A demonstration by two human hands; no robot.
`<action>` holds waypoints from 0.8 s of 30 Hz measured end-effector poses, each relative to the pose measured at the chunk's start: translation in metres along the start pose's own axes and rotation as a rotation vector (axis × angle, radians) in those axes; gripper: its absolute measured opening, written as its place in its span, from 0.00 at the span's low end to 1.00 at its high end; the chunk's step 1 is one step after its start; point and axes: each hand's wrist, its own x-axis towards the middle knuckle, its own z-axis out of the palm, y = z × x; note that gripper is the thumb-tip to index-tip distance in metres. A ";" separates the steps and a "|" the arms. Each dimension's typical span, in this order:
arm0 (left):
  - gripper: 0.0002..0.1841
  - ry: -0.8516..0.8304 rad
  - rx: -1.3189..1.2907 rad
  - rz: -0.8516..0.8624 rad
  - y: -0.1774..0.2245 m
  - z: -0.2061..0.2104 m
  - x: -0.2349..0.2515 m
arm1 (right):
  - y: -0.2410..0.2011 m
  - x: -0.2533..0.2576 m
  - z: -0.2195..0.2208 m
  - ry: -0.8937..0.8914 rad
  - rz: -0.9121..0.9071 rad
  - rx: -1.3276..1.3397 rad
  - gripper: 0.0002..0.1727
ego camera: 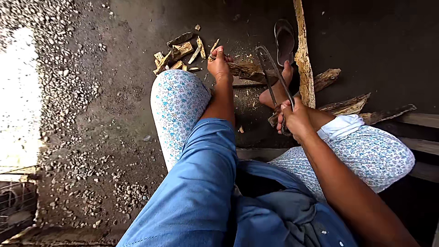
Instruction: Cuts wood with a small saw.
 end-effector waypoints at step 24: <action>0.05 0.027 0.011 -0.043 0.004 0.011 -0.003 | -0.014 0.031 0.010 0.059 -0.021 0.070 0.14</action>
